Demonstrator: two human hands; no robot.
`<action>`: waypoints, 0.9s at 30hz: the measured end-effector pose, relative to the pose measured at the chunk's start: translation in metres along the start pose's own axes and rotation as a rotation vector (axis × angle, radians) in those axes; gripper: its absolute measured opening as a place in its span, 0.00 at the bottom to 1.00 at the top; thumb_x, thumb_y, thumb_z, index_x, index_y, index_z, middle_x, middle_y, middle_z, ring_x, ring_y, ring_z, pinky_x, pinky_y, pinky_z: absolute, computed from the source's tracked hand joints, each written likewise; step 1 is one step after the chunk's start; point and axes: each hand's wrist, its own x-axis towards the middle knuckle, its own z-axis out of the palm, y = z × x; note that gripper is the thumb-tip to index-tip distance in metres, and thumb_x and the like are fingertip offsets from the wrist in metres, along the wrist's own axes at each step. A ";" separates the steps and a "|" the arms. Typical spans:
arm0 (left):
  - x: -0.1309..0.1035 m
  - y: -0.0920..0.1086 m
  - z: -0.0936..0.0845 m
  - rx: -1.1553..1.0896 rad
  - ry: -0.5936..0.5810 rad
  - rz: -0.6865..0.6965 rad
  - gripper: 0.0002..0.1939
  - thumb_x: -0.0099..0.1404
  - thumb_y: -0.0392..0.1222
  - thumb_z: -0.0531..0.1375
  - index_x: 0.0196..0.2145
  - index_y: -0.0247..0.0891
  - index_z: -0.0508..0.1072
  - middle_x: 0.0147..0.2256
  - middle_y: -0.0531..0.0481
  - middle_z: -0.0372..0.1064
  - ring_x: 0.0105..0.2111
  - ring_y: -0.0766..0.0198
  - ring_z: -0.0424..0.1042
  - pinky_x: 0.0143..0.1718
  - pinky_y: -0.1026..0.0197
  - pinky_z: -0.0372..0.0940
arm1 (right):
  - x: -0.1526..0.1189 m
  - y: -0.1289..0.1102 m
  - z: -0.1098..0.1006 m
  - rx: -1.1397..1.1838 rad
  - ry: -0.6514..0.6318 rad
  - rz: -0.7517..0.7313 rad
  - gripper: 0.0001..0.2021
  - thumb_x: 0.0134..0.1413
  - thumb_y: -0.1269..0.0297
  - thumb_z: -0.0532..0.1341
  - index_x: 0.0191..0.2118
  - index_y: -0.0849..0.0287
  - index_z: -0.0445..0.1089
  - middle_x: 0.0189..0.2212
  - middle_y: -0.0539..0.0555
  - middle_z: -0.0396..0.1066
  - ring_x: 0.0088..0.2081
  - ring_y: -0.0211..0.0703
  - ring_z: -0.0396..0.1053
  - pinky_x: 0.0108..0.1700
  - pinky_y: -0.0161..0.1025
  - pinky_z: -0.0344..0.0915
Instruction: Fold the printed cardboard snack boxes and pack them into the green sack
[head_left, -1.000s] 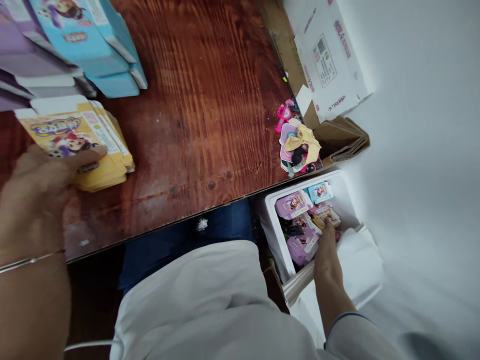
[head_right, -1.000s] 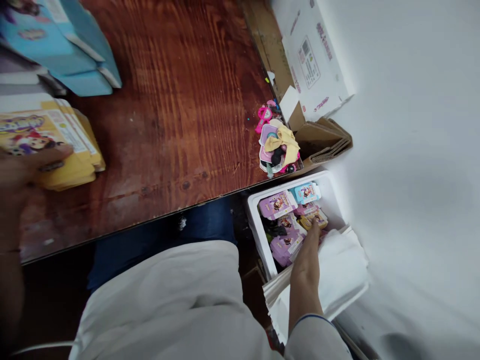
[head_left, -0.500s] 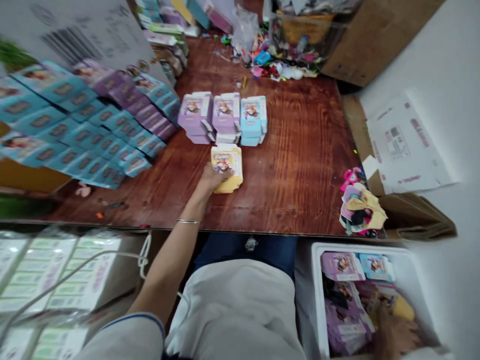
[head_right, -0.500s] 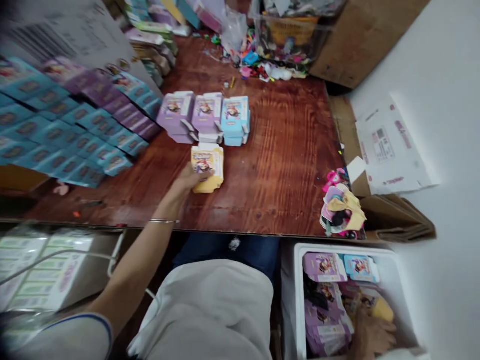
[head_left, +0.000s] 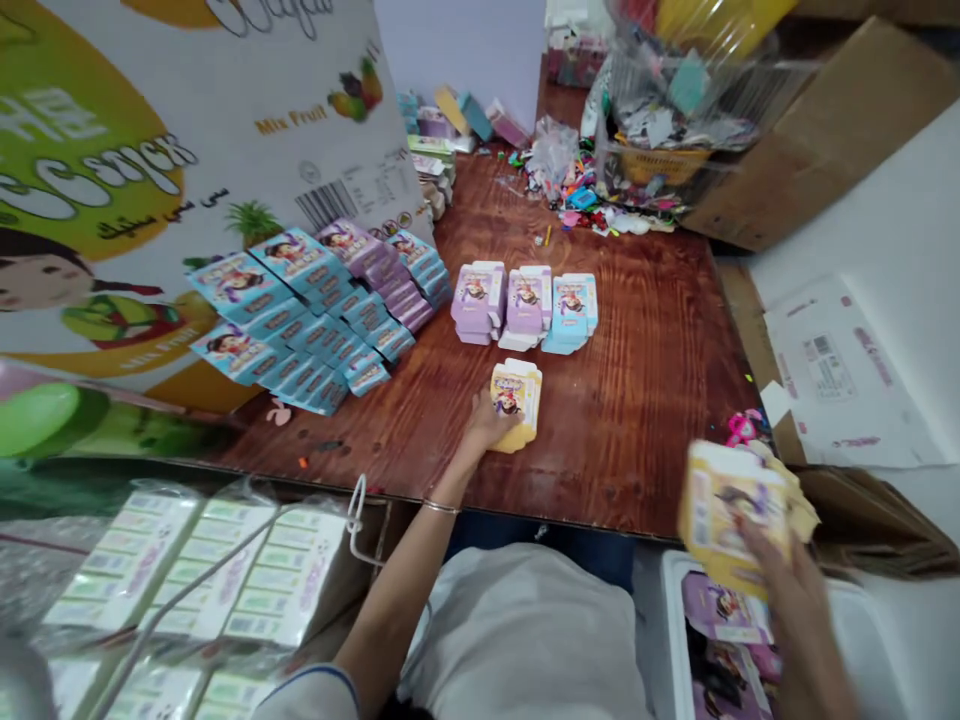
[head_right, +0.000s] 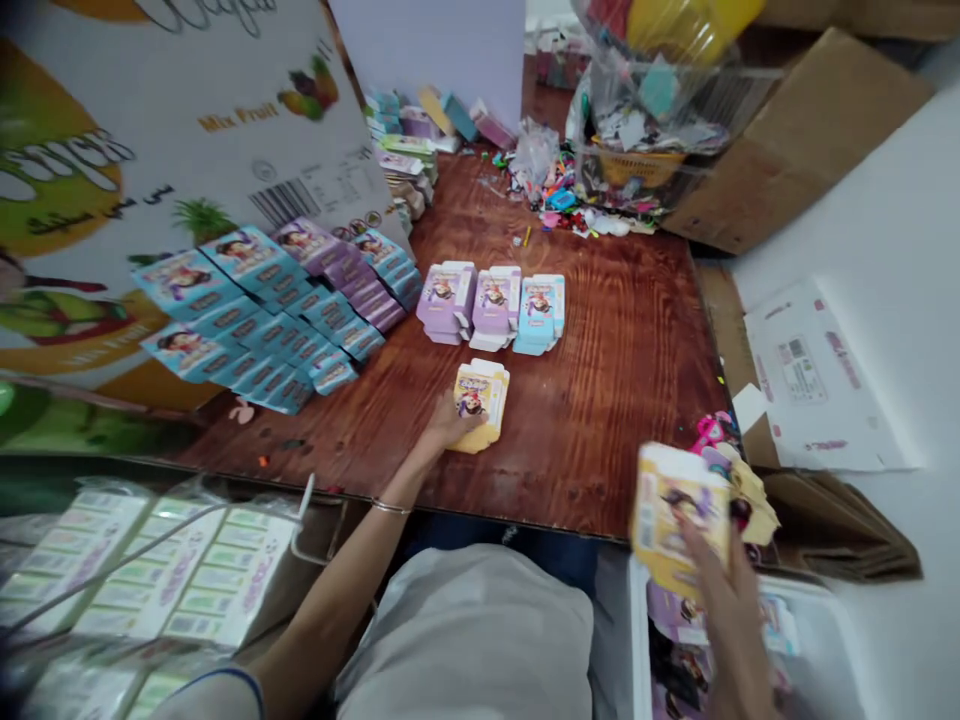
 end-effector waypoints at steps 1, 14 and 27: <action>-0.004 -0.001 -0.003 0.016 -0.003 -0.012 0.38 0.46 0.40 0.70 0.54 0.34 0.62 0.51 0.34 0.64 0.53 0.45 0.66 0.53 0.49 0.63 | 0.004 -0.014 0.037 0.080 -0.138 -0.005 0.42 0.27 0.41 0.70 0.51 0.57 0.69 0.37 0.58 0.78 0.31 0.55 0.75 0.33 0.48 0.72; -0.035 0.001 -0.016 0.186 0.215 0.121 0.20 0.62 0.48 0.61 0.51 0.44 0.72 0.61 0.43 0.59 0.65 0.46 0.50 0.64 0.41 0.44 | 0.036 -0.053 0.207 -0.459 -0.231 -1.123 0.29 0.59 0.50 0.55 0.58 0.68 0.63 0.58 0.71 0.62 0.62 0.59 0.57 0.61 0.60 0.57; -0.056 0.069 -0.015 -1.327 -0.499 -0.312 0.23 0.55 0.52 0.68 0.44 0.35 0.76 0.42 0.44 0.77 0.41 0.58 0.76 0.43 0.61 0.68 | 0.003 -0.097 0.221 -0.355 -0.319 -1.666 0.34 0.63 0.57 0.50 0.70 0.63 0.39 0.65 0.65 0.53 0.67 0.58 0.50 0.63 0.55 0.54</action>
